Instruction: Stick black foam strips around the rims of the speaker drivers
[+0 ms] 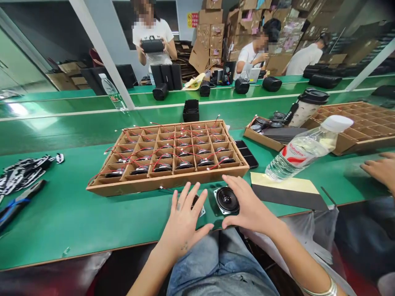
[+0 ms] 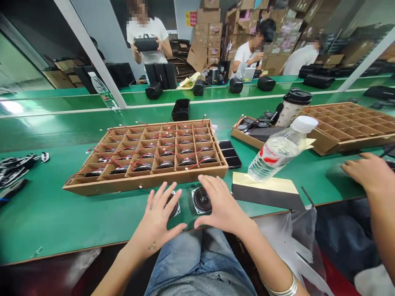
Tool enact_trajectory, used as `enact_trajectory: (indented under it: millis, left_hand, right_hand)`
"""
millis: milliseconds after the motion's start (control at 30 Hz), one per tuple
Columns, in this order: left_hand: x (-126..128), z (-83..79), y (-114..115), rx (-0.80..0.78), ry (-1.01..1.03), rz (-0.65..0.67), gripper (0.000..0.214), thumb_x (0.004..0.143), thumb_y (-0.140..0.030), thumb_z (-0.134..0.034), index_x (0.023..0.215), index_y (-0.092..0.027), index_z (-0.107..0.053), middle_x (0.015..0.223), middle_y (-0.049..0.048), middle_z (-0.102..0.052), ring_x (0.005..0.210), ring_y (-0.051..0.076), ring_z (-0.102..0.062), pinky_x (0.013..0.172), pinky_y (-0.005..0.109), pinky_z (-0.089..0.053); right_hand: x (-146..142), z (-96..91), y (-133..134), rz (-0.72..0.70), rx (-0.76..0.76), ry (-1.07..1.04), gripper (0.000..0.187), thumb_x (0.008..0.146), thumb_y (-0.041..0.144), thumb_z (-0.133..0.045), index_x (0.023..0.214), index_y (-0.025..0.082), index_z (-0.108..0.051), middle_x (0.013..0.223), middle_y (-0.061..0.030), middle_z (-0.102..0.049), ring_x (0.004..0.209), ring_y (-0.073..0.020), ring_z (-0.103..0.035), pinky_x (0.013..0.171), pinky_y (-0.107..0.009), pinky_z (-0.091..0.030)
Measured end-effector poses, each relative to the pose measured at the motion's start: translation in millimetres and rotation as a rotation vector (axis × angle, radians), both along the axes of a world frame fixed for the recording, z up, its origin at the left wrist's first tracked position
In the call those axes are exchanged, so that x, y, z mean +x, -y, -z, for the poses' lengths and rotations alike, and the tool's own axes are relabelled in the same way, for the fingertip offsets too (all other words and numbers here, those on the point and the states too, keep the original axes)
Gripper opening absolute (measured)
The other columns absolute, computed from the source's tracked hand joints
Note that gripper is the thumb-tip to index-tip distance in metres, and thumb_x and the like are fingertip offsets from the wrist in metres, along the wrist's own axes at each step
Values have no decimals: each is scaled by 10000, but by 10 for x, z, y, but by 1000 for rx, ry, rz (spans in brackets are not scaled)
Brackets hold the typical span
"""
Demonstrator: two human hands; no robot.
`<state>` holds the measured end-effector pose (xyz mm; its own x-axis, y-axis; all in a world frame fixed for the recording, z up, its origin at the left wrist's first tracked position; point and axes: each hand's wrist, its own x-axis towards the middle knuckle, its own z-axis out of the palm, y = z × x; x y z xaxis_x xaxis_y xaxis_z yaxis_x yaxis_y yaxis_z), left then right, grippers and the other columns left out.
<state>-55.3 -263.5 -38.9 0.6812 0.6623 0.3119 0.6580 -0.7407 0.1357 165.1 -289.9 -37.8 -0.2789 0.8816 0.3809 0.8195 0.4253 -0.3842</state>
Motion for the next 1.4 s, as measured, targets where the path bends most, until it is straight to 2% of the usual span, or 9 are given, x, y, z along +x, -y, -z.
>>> enact_trajectory:
  millis: [167, 333, 600, 700, 800, 933, 1100, 1300, 1400]
  left_hand:
    - [-228, 129, 149, 0, 300, -149, 676, 798, -307, -544, 1357, -246, -170, 1362, 154, -316, 1276, 309, -272, 997, 584, -281]
    - [-244, 181, 215, 0, 386, -185, 622, 787, -256, -563, 1328, -272, -258, 1277, 121, -401, 1182, 279, -397, 969, 504, -365]
    - [575, -304, -154, -49, -164, 352, 398, 836, -199, -461, 1217, -304, -421, 1303, 71, -447, 1238, 309, -356, 941, 585, -357]
    - [748, -491, -369, -225, -372, 546, 576, 786, -258, -569, 1305, -295, -323, 1417, 93, -302, 1298, 322, -255, 971, 567, -336]
    - [801, -599, -505, -250, -537, 668, 814, 671, -71, -638, 1347, -290, -242, 1449, 98, -231, 1308, 316, -237, 915, 490, -426]
    - [854, -679, -470, -163, -571, 544, 714, 670, -72, -646, 1297, -257, -359, 1349, 101, -413, 1222, 295, -389, 842, 410, -481]
    - [909, -626, -300, -172, -625, 165, 648, 692, -268, -672, 1284, -220, -414, 1219, 126, -536, 1083, 323, -505, 823, 469, -466]
    - [705, -138, -171, 7, -337, 42, 524, 780, -253, -488, 1297, -252, -406, 1333, 73, -445, 1213, 296, -402, 837, 439, -456]
    - [534, 101, -114, 213, -90, 56, 720, 754, -185, -493, 1374, -357, -171, 1337, 66, -438, 1251, 360, -329, 901, 576, -348]
  right_hand:
    - [365, 20, 280, 283, 92, -167, 516, 838, 420, -502, 1291, 224, -353, 1254, -104, -464, 1161, -236, -439, 934, -410, -414]
    - [723, 238, 596, 556, 173, -176, 245, 856, 331, -490, 1067, 217, -541, 1038, -70, -584, 973, -204, -560, 841, -356, -467]
    - [879, 258, 294, 453, 9, 72, 261, 907, 248, -376, 1073, 181, -567, 1014, -84, -573, 953, -191, -553, 796, -326, -486]
    - [896, 232, 94, 403, -66, 171, 281, 892, 233, -399, 1119, 240, -566, 1028, -65, -553, 890, -185, -566, 668, -293, -499]
    - [903, 203, 38, 381, -108, 212, 282, 883, 224, -426, 1118, 286, -570, 1027, -41, -548, 852, -166, -577, 606, -261, -485]
    - [891, 193, 72, 412, -119, 203, 251, 893, 226, -420, 1068, 278, -592, 1033, -35, -540, 862, -157, -574, 646, -266, -478]
    - [889, 201, 49, 409, -164, 119, 246, 889, 197, -415, 1067, 273, -567, 1080, -27, -520, 872, -143, -567, 677, -261, -469]
    - [902, 179, 11, 423, -211, 91, 245, 895, 326, -432, 1100, 318, -565, 1144, -26, -486, 883, -169, -574, 690, -293, -465]
    - [894, 160, 13, 420, -208, 79, 224, 895, 327, -436, 1057, 315, -590, 1155, -14, -489, 876, -155, -579, 741, -293, -463]
